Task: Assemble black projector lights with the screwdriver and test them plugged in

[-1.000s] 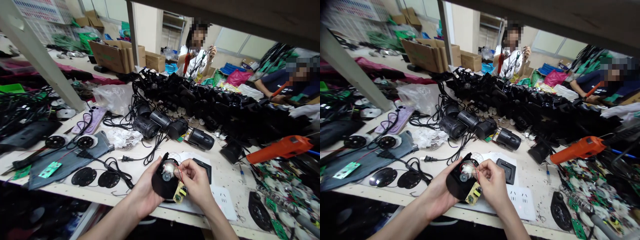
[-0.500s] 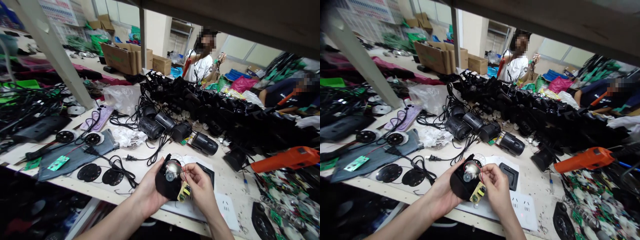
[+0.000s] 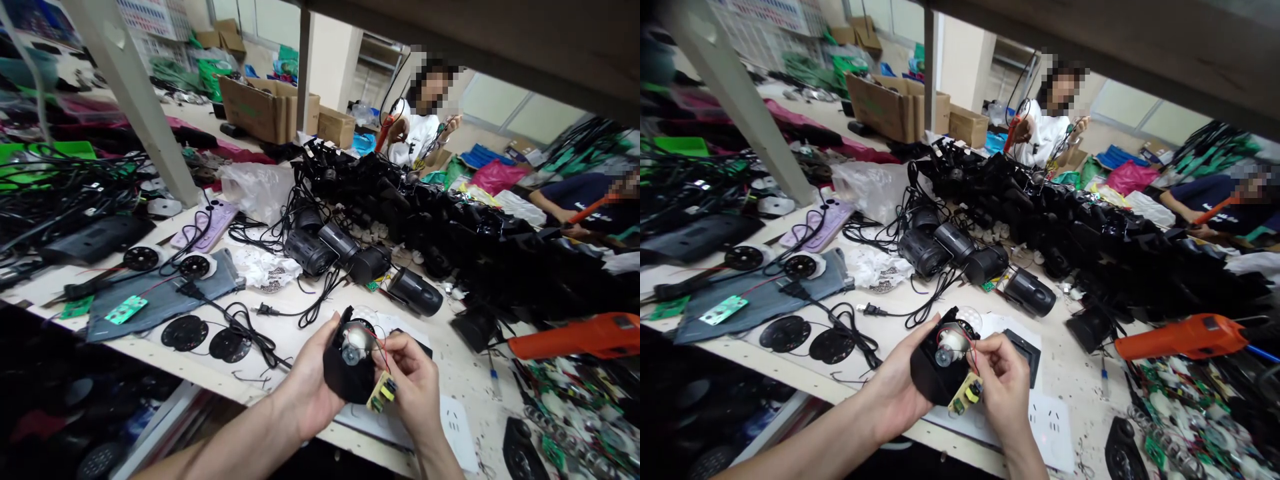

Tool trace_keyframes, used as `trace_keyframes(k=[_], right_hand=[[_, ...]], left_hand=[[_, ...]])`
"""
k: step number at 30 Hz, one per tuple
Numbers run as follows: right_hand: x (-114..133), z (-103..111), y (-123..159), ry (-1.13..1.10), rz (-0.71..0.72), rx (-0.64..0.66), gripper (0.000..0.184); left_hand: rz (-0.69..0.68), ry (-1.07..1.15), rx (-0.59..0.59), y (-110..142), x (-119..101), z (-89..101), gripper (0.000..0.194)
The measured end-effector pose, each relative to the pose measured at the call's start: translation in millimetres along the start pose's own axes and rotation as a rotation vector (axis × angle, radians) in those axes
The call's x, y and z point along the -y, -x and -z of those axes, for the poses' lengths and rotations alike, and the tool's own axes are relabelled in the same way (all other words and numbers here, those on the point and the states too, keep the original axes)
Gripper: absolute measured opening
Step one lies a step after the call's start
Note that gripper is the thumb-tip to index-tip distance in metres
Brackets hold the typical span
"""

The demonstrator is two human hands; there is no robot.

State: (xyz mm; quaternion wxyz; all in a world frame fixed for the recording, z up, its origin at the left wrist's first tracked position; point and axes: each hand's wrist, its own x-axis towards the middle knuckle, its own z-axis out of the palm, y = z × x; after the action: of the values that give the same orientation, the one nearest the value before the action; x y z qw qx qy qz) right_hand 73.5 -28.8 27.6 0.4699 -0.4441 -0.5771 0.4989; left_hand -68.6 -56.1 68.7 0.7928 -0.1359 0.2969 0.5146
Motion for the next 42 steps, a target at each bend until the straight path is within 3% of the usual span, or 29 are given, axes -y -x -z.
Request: trace_keyframes(k=[8,15,23,27,31,37,42], right_hand=[[-9,3,1,-0.008,0.078,0.086,0.021],[-8,3,1,0.185,0.293,0.144,0.018],[-1,4,4,0.300,0.367,0.137,0.012],[10,9,6,0.366,0.450,0.205,0.011],[30,12,9,0.453,0.521,0.302,0.014],[62,6,7,0.509,0.548,0.140,0.017],[69,-17,4,0.678,0.518,0.201,0.013]], left_hand=[[0.018,-0.028,-0.053,-4,0,1.9,0.046],[0.055,-0.041,-0.082,-4,-7,1.4,0.044],[0.056,-0.160,-0.060,-1,-13,-1.3,0.047],[0.008,-0.349,-0.034,4,-21,5.8,0.038],[0.035,-0.383,-0.015,7,-26,11.3,0.036],[-0.089,-0.427,-0.100,7,-18,12.7,0.030],[-0.169,-0.417,-0.060,8,-13,13.5,0.028]])
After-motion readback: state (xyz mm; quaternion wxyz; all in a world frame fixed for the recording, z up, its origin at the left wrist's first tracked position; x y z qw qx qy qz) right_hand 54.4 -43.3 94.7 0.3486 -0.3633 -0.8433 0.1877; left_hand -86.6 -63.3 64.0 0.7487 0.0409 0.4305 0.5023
